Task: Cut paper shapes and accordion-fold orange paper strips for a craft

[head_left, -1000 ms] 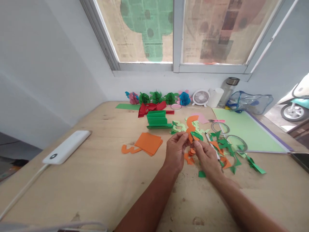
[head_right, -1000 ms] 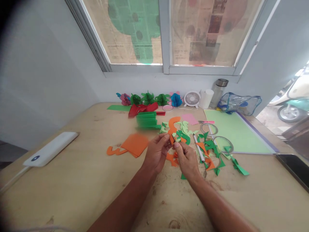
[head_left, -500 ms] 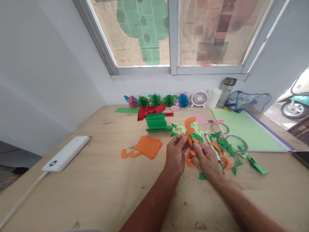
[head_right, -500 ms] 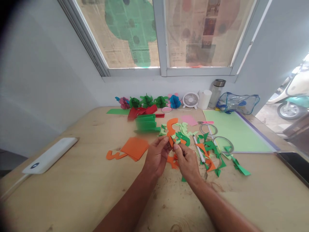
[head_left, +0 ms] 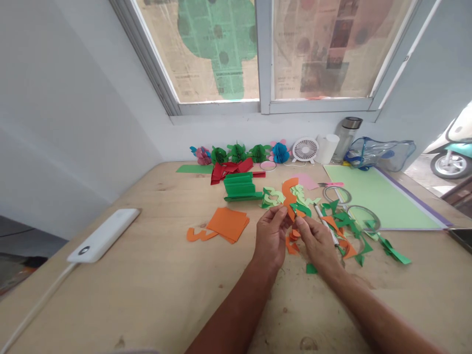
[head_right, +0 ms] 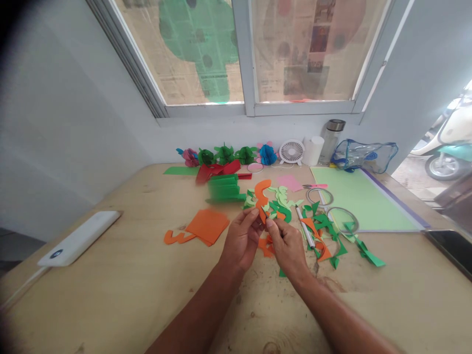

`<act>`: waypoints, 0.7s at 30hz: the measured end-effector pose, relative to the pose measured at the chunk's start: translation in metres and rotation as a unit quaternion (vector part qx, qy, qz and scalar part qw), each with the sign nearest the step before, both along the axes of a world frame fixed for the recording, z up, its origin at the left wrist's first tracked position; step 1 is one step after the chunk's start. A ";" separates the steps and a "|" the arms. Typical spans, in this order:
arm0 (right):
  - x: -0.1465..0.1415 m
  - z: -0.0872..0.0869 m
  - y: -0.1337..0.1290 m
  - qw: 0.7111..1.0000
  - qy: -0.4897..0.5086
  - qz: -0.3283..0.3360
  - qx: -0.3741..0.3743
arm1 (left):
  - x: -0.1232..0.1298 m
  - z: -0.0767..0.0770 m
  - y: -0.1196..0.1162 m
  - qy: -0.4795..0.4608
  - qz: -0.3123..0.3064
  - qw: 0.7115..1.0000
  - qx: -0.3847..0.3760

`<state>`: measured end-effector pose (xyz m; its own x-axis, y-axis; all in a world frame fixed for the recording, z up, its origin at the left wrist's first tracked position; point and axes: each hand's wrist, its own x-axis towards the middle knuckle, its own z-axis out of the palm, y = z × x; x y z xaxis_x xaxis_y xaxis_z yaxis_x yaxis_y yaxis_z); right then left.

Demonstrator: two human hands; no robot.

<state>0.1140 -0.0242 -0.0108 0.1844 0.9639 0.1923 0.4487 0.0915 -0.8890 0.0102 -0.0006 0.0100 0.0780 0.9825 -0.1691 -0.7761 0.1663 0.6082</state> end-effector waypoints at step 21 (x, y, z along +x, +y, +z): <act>0.000 0.005 -0.001 0.999 -0.031 -0.008 0.013 | 0.001 0.000 -0.001 -0.004 0.005 1.000 -0.002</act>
